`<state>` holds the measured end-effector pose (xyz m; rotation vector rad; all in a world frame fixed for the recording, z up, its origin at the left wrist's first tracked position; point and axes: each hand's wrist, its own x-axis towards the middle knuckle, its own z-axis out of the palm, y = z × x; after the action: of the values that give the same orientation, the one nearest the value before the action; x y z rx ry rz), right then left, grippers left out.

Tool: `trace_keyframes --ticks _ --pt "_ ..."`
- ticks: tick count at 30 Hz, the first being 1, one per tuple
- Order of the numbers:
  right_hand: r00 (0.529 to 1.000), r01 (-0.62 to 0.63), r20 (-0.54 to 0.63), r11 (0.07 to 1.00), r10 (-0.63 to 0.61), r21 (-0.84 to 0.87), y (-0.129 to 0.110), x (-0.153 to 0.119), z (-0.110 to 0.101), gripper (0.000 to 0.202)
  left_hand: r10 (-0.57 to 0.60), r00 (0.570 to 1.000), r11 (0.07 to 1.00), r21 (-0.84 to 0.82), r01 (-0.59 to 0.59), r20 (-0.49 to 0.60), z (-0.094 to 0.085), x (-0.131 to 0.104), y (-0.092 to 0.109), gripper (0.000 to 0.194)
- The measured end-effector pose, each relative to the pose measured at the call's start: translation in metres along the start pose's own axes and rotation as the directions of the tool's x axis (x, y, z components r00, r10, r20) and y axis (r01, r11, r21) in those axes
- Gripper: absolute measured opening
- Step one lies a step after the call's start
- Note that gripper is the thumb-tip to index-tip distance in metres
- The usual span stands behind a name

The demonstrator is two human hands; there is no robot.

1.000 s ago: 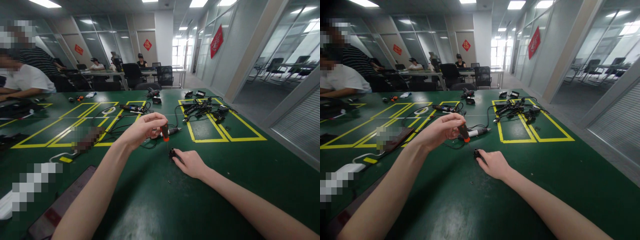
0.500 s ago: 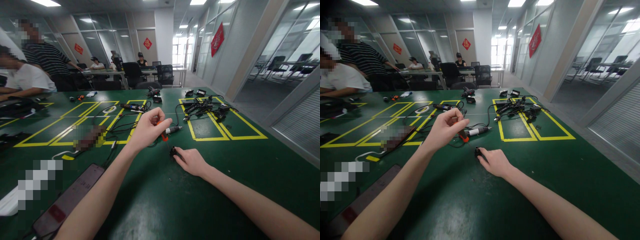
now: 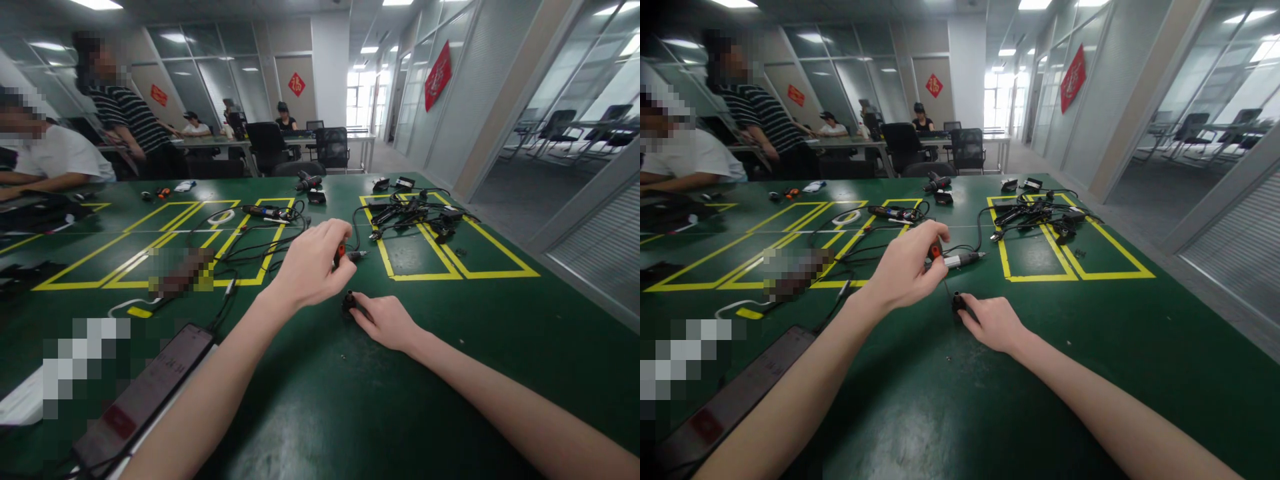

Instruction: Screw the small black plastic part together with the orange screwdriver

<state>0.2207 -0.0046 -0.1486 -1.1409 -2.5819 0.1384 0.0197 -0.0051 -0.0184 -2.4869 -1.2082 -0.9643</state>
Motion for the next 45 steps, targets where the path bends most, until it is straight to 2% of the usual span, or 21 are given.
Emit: trace_keyframes --ticks 3,7,16,21,30,35,45 --pt "1.000 0.000 0.002 1.000 0.000 0.002 0.000 0.000 -0.001 0.035 0.014 0.999 0.996 -0.090 -0.010 0.043 0.003 -0.002 -0.002 0.039" --pt "1.000 0.003 0.006 1.000 -0.003 -0.003 0.000 0.001 -0.001 0.036 0.044 0.999 0.991 -0.127 -0.045 -0.009 0.009 -0.003 -0.005 0.046" --pt "1.000 -0.004 0.002 1.000 0.004 -0.016 -0.001 0.000 -0.002 0.037 0.057 0.998 0.996 -0.062 -0.057 -0.001 -0.003 -0.002 -0.010 0.011" --pt "0.999 -0.019 0.034 0.999 0.020 -0.030 -0.002 0.000 -0.005 0.038 0.057 0.997 0.992 -0.118 -0.052 0.042 -0.006 -0.001 -0.007 0.030" --pt "0.997 -0.039 0.059 0.997 0.043 -0.061 -0.002 0.002 -0.006 0.040 0.040 0.998 0.988 -0.153 -0.031 0.053 -0.005 -0.002 -0.009 0.022" --pt "0.995 -0.060 0.076 0.997 0.064 -0.055 -0.003 0.002 -0.007 0.041 0.119 0.992 0.979 -0.170 -0.112 0.033 -0.010 0.001 -0.007 0.028" --pt "0.995 -0.064 0.076 0.996 0.069 -0.065 -0.002 0.001 -0.007 0.043 0.067 0.995 0.975 -0.218 -0.049 0.076 -0.009 0.001 -0.008 0.029"
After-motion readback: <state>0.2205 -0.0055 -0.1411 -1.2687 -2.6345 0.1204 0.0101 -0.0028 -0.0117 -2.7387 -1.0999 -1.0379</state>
